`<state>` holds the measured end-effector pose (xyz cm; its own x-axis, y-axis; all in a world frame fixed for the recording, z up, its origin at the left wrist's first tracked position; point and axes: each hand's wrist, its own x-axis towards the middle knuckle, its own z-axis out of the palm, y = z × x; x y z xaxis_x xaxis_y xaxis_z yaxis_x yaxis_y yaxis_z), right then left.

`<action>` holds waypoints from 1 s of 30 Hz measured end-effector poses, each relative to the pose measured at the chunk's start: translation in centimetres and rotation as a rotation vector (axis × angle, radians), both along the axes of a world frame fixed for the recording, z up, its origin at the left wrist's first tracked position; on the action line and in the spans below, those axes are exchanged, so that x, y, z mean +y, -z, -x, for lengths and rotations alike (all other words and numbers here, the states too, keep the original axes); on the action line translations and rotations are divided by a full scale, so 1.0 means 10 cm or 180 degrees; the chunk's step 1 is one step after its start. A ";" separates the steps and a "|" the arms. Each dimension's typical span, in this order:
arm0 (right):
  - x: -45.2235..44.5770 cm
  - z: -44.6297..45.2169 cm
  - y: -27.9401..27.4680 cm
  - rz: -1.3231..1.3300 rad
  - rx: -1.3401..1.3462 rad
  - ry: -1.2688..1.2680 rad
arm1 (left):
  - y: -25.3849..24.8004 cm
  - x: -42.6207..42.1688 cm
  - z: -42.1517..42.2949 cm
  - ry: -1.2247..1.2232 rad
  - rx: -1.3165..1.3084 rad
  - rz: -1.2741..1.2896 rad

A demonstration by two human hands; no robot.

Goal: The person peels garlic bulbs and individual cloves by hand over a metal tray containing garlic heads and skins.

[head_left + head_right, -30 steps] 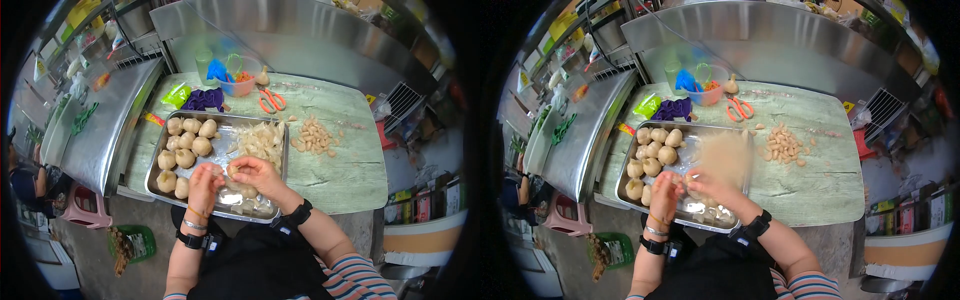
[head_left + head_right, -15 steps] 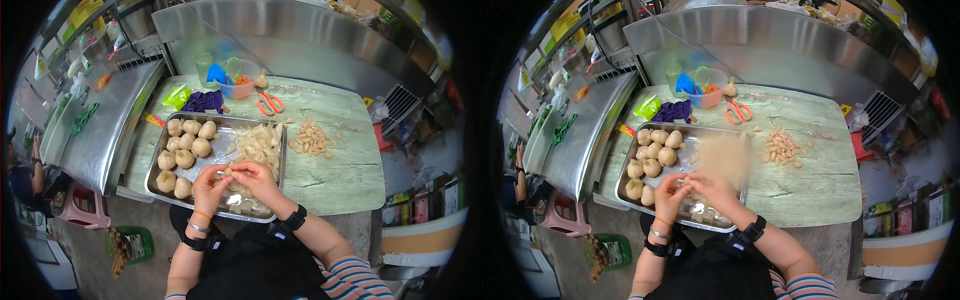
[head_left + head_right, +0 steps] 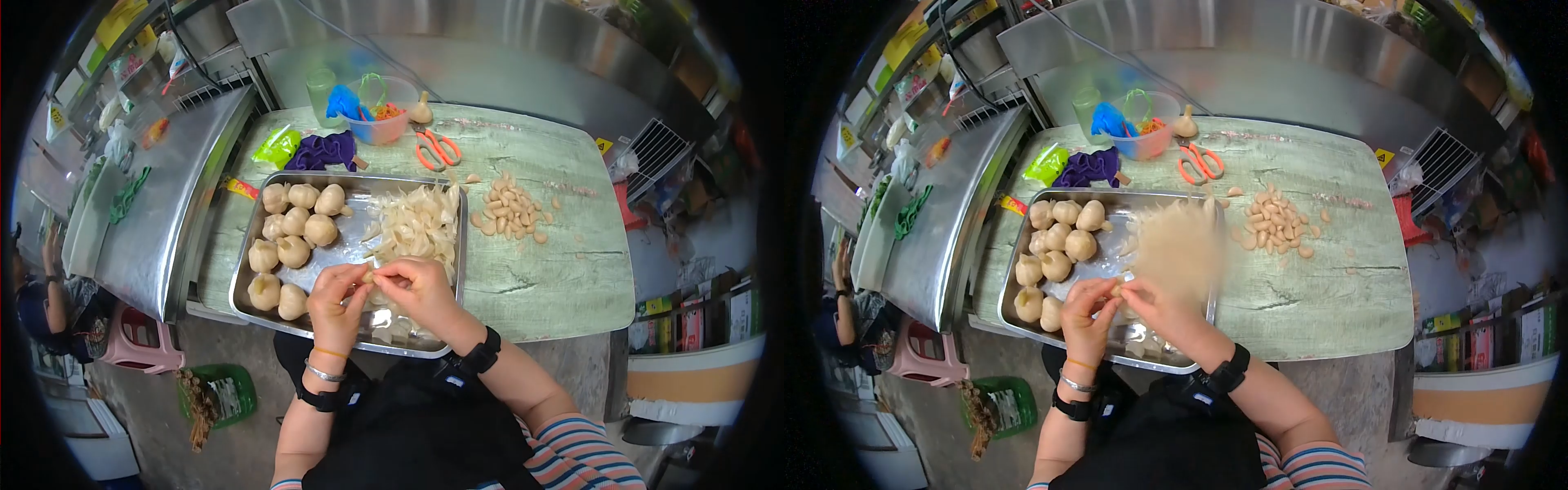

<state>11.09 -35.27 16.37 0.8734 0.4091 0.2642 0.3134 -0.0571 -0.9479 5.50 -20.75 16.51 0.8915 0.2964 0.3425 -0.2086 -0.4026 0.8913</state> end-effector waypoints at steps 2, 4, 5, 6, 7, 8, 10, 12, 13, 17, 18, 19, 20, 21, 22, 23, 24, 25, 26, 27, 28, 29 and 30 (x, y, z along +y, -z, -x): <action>0.01 0.01 0.00 0.0061 0.0076 0.0078 | -0.05 -0.02 0.01 0.0008 -0.0065 -0.0693; 0.01 0.02 0.00 0.0077 0.0046 0.0096 | -0.05 -0.01 0.00 0.0061 -0.0084 -0.0748; 0.01 0.01 0.00 0.0086 0.0010 0.0112 | -0.05 -0.01 0.00 0.0112 -0.0109 -0.0810; 0.01 0.02 -0.01 0.0085 0.0009 0.0115 | -0.05 -0.01 0.00 0.0116 -0.0110 -0.0811; 0.02 0.02 -0.02 0.0145 0.0043 0.0166 | -0.05 -0.02 0.00 0.0156 -0.0076 -0.0765; 0.03 0.03 -0.03 0.0202 0.0079 0.0222 | -0.05 -0.02 0.00 0.0201 -0.0042 -0.0722; 0.04 0.03 -0.01 0.0206 0.0057 0.0267 | -0.06 -0.03 0.00 0.0233 -0.0020 -0.0772; 0.04 0.03 0.00 0.0218 0.0037 0.0316 | -0.05 -0.03 0.00 0.0269 0.0003 -0.0815; 0.04 0.03 0.01 0.0257 0.0038 0.0328 | -0.05 -0.03 0.00 0.0274 0.0000 -0.0860; 0.03 0.01 0.01 0.0339 0.0197 0.0347 | -0.05 -0.03 0.00 0.0345 0.0013 -0.0931; 0.02 0.00 0.00 0.0334 0.0200 0.0361 | -0.06 -0.03 0.00 0.0359 0.0013 -0.0936; 0.02 -0.01 -0.01 0.0235 0.0505 0.0260 | -0.07 -0.03 -0.01 0.0405 0.0056 -0.0739; 0.01 -0.02 -0.02 0.0134 0.0806 0.0154 | -0.08 -0.02 -0.01 0.0444 0.0098 -0.0541; 0.01 -0.03 0.01 0.0126 0.0803 0.0157 | -0.04 0.00 -0.02 0.0448 0.0094 -0.0549; 0.01 -0.06 0.06 -0.0091 0.0994 0.0037 | 0.04 0.02 -0.05 0.0533 0.0189 0.0051; 0.01 -0.08 0.09 -0.0310 0.1189 -0.0083 | 0.08 0.05 -0.06 0.0615 0.0287 0.0650; 0.01 -0.08 0.09 -0.0320 0.1191 -0.0081 | 0.07 0.07 -0.07 0.0618 0.0291 0.0640; 0.00 -0.09 0.09 -0.0514 0.1367 -0.0236 | 0.06 0.09 -0.07 0.0683 0.0616 0.1150; 0.00 -0.08 0.09 -0.0705 0.1545 -0.0392 | 0.06 0.10 -0.06 0.0741 0.0943 0.1663; 0.00 -0.08 0.06 -0.0705 0.1551 -0.0393 | 0.05 0.09 -0.06 0.0738 0.0948 0.1664; -0.01 -0.07 0.03 -0.0720 0.1548 -0.0447 | 0.03 0.06 -0.05 0.0648 0.0898 0.1573; 0.00 -0.08 0.01 -0.0737 0.1546 -0.0504 | 0.03 0.05 -0.04 0.0555 0.0847 0.1479; 0.00 -0.10 0.03 -0.0743 0.1551 -0.0512 | 0.03 0.06 -0.03 0.0547 0.0851 0.1474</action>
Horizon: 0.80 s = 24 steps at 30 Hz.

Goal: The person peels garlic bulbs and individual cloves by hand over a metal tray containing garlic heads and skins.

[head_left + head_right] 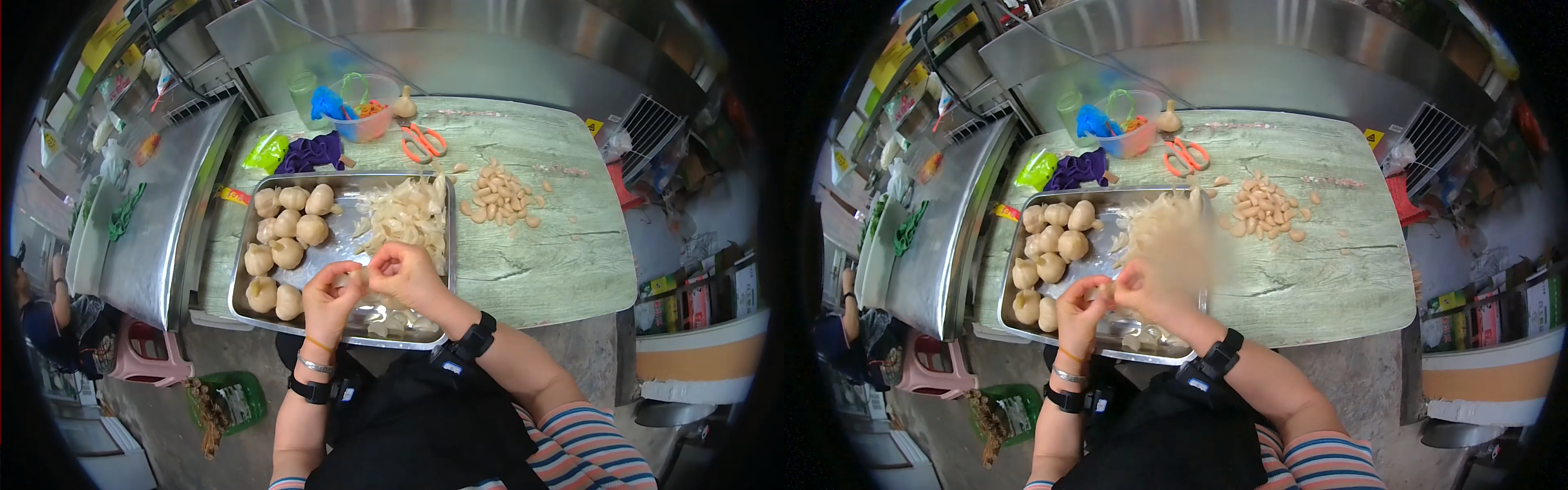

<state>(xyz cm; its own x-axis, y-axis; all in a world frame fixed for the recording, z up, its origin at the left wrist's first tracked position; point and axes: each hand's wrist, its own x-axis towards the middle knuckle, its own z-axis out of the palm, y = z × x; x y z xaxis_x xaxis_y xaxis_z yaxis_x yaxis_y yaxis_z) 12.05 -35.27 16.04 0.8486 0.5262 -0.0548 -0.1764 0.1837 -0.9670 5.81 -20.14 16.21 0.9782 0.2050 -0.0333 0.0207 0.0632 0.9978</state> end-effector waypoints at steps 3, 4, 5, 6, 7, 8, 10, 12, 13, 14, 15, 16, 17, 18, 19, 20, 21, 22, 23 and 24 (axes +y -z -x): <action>0.02 -0.10 0.18 0.0794 -0.0548 0.0441 | 0.00 0.07 0.02 -0.0136 -0.0115 0.0275; 0.03 -0.14 0.25 0.0878 -0.0521 0.0642 | 0.00 0.10 0.02 -0.0037 -0.0103 0.0700; 0.03 -0.17 0.31 0.0965 -0.0495 0.0841 | 0.00 0.12 0.02 0.0062 -0.0091 0.1129; 0.02 -0.20 0.36 0.0960 -0.0508 0.0836 | 0.00 0.13 0.02 0.0057 -0.0105 0.1125; 0.00 -0.21 0.41 0.0896 -0.0457 0.0727 | -0.01 0.14 0.02 0.0114 -0.0098 0.1267; 0.00 -0.22 0.47 0.0835 -0.0401 0.0616 | -0.02 0.15 0.03 0.0171 -0.0085 0.1409; -0.01 -0.09 0.09 0.0726 -0.0102 0.0422 | -0.02 0.11 0.01 0.0105 -0.0029 0.1315; 0.00 -0.02 -0.04 0.0622 0.0199 0.0230 | -0.01 0.10 -0.01 0.0042 0.0031 0.1227; 0.02 0.02 -0.02 0.0428 0.0091 0.0124 | 0.01 0.10 -0.01 0.0040 -0.0045 0.1116; 0.02 0.04 0.00 0.0235 -0.0013 0.0020 | 0.03 0.10 -0.01 0.0039 -0.0117 0.1005; 0.01 0.04 0.01 0.0241 -0.0007 0.0022 | 0.03 0.09 -0.01 0.0041 -0.0110 0.1012; -0.01 0.04 0.03 0.0130 -0.0014 -0.0008 | 0.03 0.08 -0.01 0.0025 -0.0125 0.0950; -0.01 0.03 0.04 0.0017 -0.0024 -0.0040 | 0.02 0.07 -0.01 0.0008 -0.0143 0.0885; -0.01 0.03 0.05 0.0020 -0.0025 -0.0039 | 0.01 0.05 -0.01 0.0009 -0.0144 0.0888; 0.00 0.04 0.06 -0.0057 0.0078 0.0032 | 0.00 0.03 -0.02 -0.0018 -0.0281 0.0876; 0.01 0.04 0.07 -0.0133 0.0183 0.0103 | 0.00 0.02 -0.02 -0.0045 -0.0416 0.0865; 0.01 0.04 0.08 -0.0129 0.0186 0.0105 | 0.03 0.03 -0.02 -0.0045 -0.0412 0.0869; 0.01 0.02 0.08 -0.0028 0.0220 0.0091 | 0.07 0.07 -0.03 0.0043 -0.0319 0.1039; 0.00 0.00 0.08 0.0072 0.0254 0.0077 | 0.10 0.08 -0.03 0.0133 -0.0225 0.1209; -0.01 -0.01 0.09 0.0075 0.0260 0.0083 | 0.09 0.07 -0.04 0.0137 -0.0218 0.1212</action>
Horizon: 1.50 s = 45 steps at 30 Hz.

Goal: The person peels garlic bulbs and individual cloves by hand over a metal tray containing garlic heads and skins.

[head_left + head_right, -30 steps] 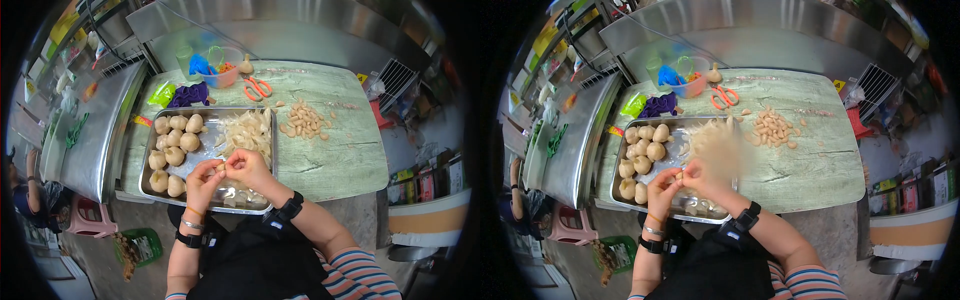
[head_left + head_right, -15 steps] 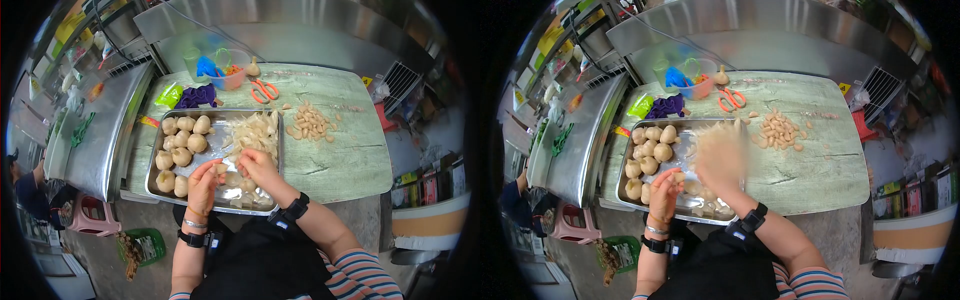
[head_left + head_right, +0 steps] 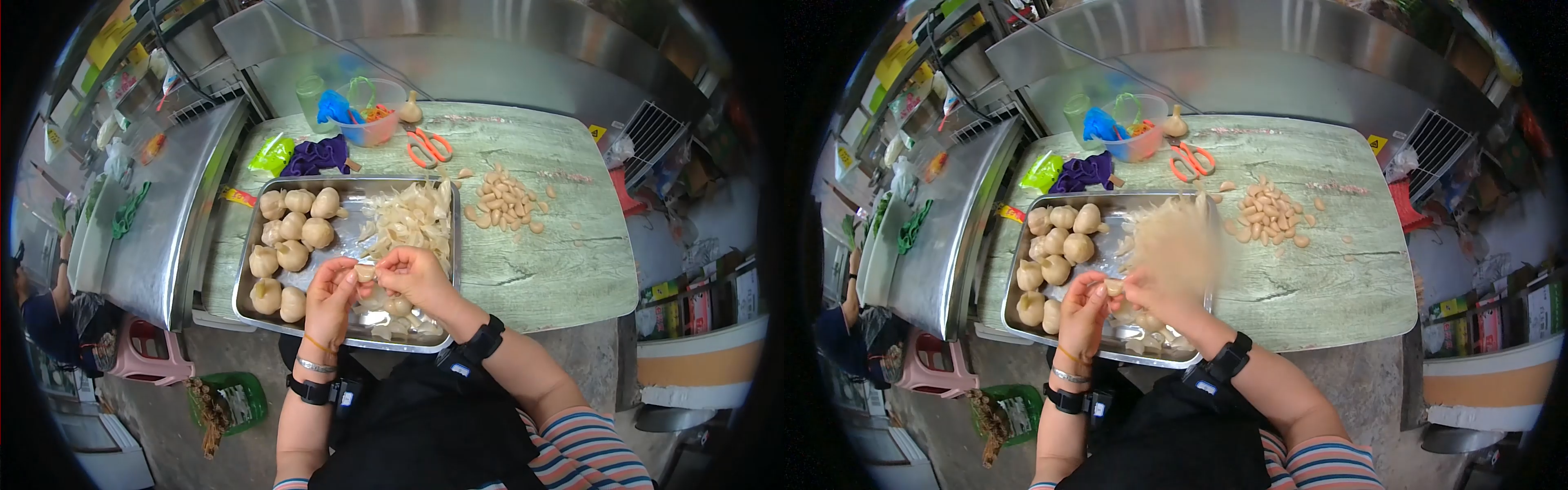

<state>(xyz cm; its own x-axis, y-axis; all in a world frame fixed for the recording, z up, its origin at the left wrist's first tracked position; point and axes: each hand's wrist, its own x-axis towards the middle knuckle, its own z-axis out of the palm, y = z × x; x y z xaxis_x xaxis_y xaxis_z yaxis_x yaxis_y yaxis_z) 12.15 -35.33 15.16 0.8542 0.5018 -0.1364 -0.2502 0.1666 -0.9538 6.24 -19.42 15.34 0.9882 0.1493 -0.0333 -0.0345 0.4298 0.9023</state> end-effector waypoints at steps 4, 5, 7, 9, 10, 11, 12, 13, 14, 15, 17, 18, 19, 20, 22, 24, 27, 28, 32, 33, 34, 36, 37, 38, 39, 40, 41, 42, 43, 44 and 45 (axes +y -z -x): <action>0.00 0.01 0.02 -0.0180 0.0040 -0.0026 | -0.06 -0.06 0.01 -0.0041 0.0415 -0.0661; 0.01 0.02 0.01 -0.0185 -0.0041 0.0023 | -0.06 -0.07 0.01 -0.0045 0.0318 -0.0853; -0.01 0.04 -0.10 -0.0290 0.0046 -0.0067 | -0.05 -0.03 0.00 0.0069 0.0409 -0.0818; 0.00 0.06 -0.13 -0.0401 0.0129 -0.0180 | -0.06 0.00 0.01 0.0159 0.0497 -0.0786; 0.01 0.06 -0.11 -0.0388 0.0093 -0.0193 | -0.07 0.00 0.01 0.0173 0.0527 -0.0608; 0.01 0.06 -0.10 -0.0376 0.0057 -0.0198 | -0.08 -0.01 0.01 0.0193 0.0557 -0.0431; 0.02 0.06 -0.10 -0.0379 0.0058 -0.0201 | -0.08 -0.01 0.01 0.0190 0.0558 -0.0434; 0.03 0.07 -0.10 -0.0380 0.0053 -0.0206 | -0.08 -0.02 0.01 0.0145 0.0559 -0.0503; 0.03 0.07 -0.10 -0.0381 0.0048 -0.0210 | -0.07 -0.02 0.01 0.0099 0.0559 -0.0572; 0.03 0.08 -0.10 -0.0384 0.0047 -0.0211 | -0.04 0.00 0.01 0.0097 0.0558 -0.0574; 0.03 0.08 -0.09 -0.0266 -0.0045 -0.0260 | 0.01 0.03 0.01 0.0177 0.0458 -0.0547; 0.03 0.09 -0.11 -0.0271 -0.0052 -0.0264 | -0.01 0.02 0.02 0.0173 0.0452 -0.0553; 0.03 0.09 -0.14 -0.0275 -0.0006 -0.0231 | -0.04 0.00 0.01 0.0108 0.0474 -0.0552; 0.04 0.09 -0.16 -0.0279 0.0040 -0.0198 | -0.06 -0.01 0.01 0.0044 0.0497 -0.0551; 0.03 0.08 -0.16 -0.0322 0.0051 -0.0216 | -0.05 0.00 0.00 0.0024 0.0464 -0.0388; 0.03 0.06 -0.11 -0.0356 0.0068 -0.0231 | -0.03 0.00 -0.01 0.0010 0.0438 -0.0217; 0.06 0.04 0.03 0.0014 -0.0329 -0.0030 | -0.04 -0.01 -0.01 -0.0190 0.0467 -0.0252; 0.07 0.04 0.04 0.0095 -0.0465 0.0015 | -0.05 -0.02 0.00 -0.0181 0.0470 -0.0461; 0.06 0.05 -0.03 0.0546 -0.0929 0.0360 | 0.05 -0.04 -0.03 -0.0148 0.0315 -0.0856; 0.05 0.05 -0.03 0.0547 -0.0932 0.0362 | 0.05 -0.03 -0.03 -0.0147 0.0311 -0.0855; 0.06 0.05 -0.01 0.0588 -0.1037 0.0612 | 0.04 -0.01 -0.03 -0.0184 0.0338 -0.0575; 0.06 0.02 0.01 0.0616 -0.1152 0.0847 | 0.01 0.03 -0.02 -0.0241 0.0354 -0.0300; 0.05 -0.02 0.02 0.1243 -0.1572 0.0996 | -0.02 0.06 -0.02 -0.0356 0.0280 0.0083; 0.05 -0.04 0.02 0.1874 -0.1985 0.1142 | -0.04 0.07 -0.01 -0.0469 0.0207 0.0467; 0.06 -0.02 -0.03 0.1868 -0.1988 0.1134 | -0.04 0.07 0.00 -0.0287 0.0189 0.0196; 0.07 0.02 -0.09 0.1686 -0.2486 0.1283 | -0.04 0.05 0.00 -0.0291 0.0193 0.0199; 0.07 0.06 -0.15 0.1501 -0.2980 0.1432 | -0.04 0.00 -0.01 -0.0286 0.0179 -0.0096; 0.06 0.09 -0.20 0.1523 -0.2980 0.1432 | -0.04 -0.03 -0.02 -0.0274 0.0163 -0.0383; 0.07 0.12 -0.24 0.0956 -0.2786 0.0812 | -0.03 -0.02 -0.02 -0.0173 0.0248 -0.0481; 0.07 0.15 -0.25 0.0388 -0.2559 0.0197 | -0.04 -0.04 -0.01 -0.0168 0.0254 -0.0464; 0.10 0.16 -0.19 0.0131 -0.2230 0.0030 | -0.10 -0.05 0.01 0.0080 0.0248 -0.0623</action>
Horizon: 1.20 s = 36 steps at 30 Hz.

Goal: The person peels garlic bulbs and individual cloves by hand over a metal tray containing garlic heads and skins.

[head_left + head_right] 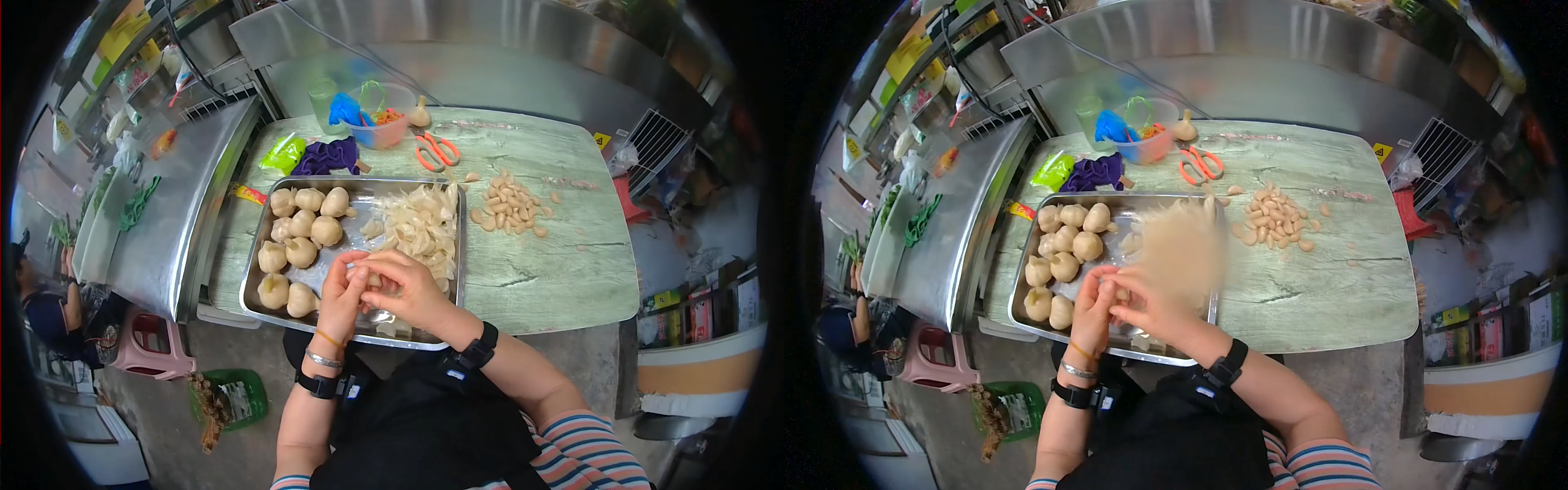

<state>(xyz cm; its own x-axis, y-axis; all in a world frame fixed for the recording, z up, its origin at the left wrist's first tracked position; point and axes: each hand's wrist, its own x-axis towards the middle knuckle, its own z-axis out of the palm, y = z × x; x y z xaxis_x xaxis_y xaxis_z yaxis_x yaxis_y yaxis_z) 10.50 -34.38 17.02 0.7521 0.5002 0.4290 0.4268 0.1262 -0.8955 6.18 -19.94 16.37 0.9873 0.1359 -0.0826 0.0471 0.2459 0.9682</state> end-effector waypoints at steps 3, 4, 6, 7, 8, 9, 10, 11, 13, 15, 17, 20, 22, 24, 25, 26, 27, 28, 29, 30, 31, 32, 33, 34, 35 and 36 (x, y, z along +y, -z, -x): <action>-0.06 -0.06 0.07 0.0015 0.1547 -0.0006 | -0.05 0.03 0.02 0.0361 0.0048 0.0062; -0.03 -0.12 0.10 -0.0677 0.1962 -0.0057 | -0.05 0.01 0.01 0.0216 -0.0068 0.0526; -0.09 -0.16 0.00 -0.0899 0.2292 -0.0016 | 0.00 0.06 -0.01 0.0276 -0.0431 0.1146; -0.13 -0.18 -0.06 -0.1131 0.2623 0.0042 | 0.03 0.07 -0.01 0.0260 -0.0438 0.1147; -0.14 -0.26 0.11 -0.0262 0.2356 0.0177 | 0.06 0.08 -0.01 0.0231 -0.0360 0.0843; -0.11 -0.24 0.10 -0.0260 0.2359 0.0164 | 0.07 0.09 -0.01 0.0206 -0.0279 0.0536; -0.07 -0.19 0.10 -0.0254 0.1954 0.0077 | 0.07 0.10 -0.01 0.0198 -0.0275 0.0532; -0.03 -0.13 0.10 -0.0249 0.1549 -0.0002 | 0.08 0.10 0.00 0.0148 -0.0148 0.0547; 0.00 -0.08 0.11 0.0042 0.0897 0.0442 | 0.09 0.09 0.00 0.0107 -0.0019 0.0571; -0.04 -0.06 0.05 0.0672 0.0136 0.0588 | 0.07 0.06 0.03 -0.0015 -0.0206 0.0163; -0.05 -0.05 0.03 0.0750 0.0123 0.0593 | 0.07 0.00 0.01 -0.0127 -0.0313 0.0153; -0.05 -0.08 0.12 0.0620 0.0161 0.0793 | 0.05 0.00 0.00 -0.0368 -0.0409 0.0040; -0.04 -0.10 0.20 0.0423 0.0218 0.0984 | 0.01 0.03 0.01 -0.0446 -0.0256 0.0081; -0.03 -0.13 0.22 0.0517 0.0571 0.1179 | 0.02 0.02 0.02 -0.0443 -0.0283 0.0100; -0.03 -0.14 0.25 0.0519 0.0569 0.1177 | 0.03 0.01 0.02 -0.0438 -0.0319 0.0112; -0.03 -0.14 0.27 0.0421 0.0449 0.1046 | 0.04 0.02 0.01 -0.0441 -0.0321 0.0113; -0.03 -0.13 0.25 0.0326 0.0332 0.0914 | 0.06 0.04 0.01 -0.0557 -0.0496 -0.0221; -0.04 -0.12 0.21 0.0337 0.0339 0.0904 | 0.09 0.05 0.02 -0.0677 -0.0662 -0.0553; -0.05 -0.14 0.15 0.0734 0.0353 0.1020 | 0.12 0.04 0.03 -0.0689 -0.0651 -0.0545; -0.05 -0.15 0.10 0.1128 0.0357 0.1133 | 0.14 0.04 0.04 -0.0752 -0.0686 -0.0486; -0.05 -0.13 0.10 0.1127 0.0345 0.1123 | 0.14 0.04 0.03 -0.0818 -0.0735 -0.0431; -0.06 -0.12 0.09 0.0867 0.0352 0.0923 | 0.11 0.04 0.06 -0.0745 -0.0519 0.0013; -0.06 -0.10 0.09 0.0604 0.0356 0.0724 | 0.11 0.02 0.06 -0.0756 -0.0545 0.0003; -0.05 -0.08 0.10 0.0592 0.0336 0.0718 | 0.13 0.01 0.05 -0.0821 -0.0740 -0.0156; -0.05 -0.06 0.12 0.0632 0.0323 0.0567 | 0.15 0.00 0.05 -0.0883 -0.0928 -0.0312; -0.04 -0.05 0.11 0.0677 0.0317 0.0419 | 0.13 -0.01 0.06 -0.0840 -0.0959 -0.0897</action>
<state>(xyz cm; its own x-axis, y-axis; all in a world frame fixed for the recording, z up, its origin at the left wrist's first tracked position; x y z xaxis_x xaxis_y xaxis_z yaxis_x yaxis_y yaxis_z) 11.00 -34.81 15.88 0.8499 0.4663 0.2453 0.3355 -0.1200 -0.9344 5.59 -19.99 15.11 0.8905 0.3607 0.2774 -0.2739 -0.0619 0.9598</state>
